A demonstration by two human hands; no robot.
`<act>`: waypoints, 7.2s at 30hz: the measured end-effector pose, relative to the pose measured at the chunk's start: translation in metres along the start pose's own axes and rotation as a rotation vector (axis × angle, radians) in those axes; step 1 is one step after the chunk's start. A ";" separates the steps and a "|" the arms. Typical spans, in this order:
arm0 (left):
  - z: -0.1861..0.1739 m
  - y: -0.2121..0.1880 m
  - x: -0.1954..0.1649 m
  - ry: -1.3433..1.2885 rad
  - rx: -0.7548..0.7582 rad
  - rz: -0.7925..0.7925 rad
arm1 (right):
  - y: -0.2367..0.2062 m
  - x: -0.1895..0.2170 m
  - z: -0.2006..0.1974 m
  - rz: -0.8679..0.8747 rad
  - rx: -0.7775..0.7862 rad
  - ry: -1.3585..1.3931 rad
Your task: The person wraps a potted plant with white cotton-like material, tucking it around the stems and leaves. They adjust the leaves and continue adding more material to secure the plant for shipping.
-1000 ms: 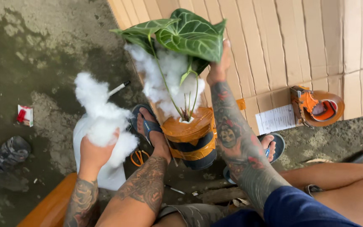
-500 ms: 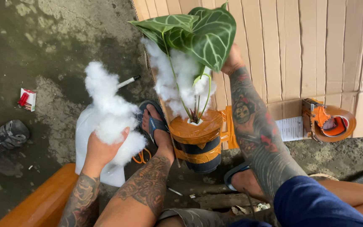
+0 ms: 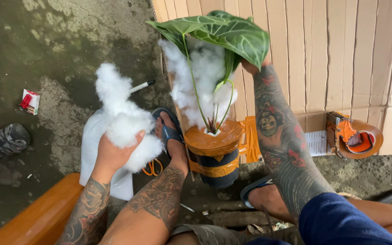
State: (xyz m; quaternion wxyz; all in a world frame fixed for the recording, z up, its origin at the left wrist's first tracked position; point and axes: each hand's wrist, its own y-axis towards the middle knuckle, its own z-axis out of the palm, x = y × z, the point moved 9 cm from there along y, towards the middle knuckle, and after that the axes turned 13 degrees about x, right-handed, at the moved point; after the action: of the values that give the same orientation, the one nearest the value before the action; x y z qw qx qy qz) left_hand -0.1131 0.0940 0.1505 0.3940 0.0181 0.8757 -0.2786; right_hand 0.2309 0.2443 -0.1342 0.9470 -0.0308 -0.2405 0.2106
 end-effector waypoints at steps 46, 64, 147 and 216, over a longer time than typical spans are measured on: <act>0.023 0.016 -0.002 -0.135 0.022 -0.009 | 0.006 -0.044 -0.005 0.287 -0.212 0.017; 0.073 0.084 -0.101 0.236 0.149 0.386 | -0.135 0.049 0.209 0.067 0.040 -0.906; 0.113 0.217 -0.012 0.068 0.287 -0.053 | -0.021 -0.048 0.064 0.407 -0.167 -0.013; 0.088 0.139 -0.056 0.141 -0.097 0.180 | -0.111 0.042 0.185 -0.140 -0.150 -1.380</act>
State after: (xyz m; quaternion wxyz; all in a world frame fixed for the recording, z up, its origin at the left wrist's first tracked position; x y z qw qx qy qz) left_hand 0.0203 0.1780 0.0768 0.3555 0.0972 0.9084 -0.1973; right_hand 0.2202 0.1524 0.0652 0.5846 0.0601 -0.8025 0.1032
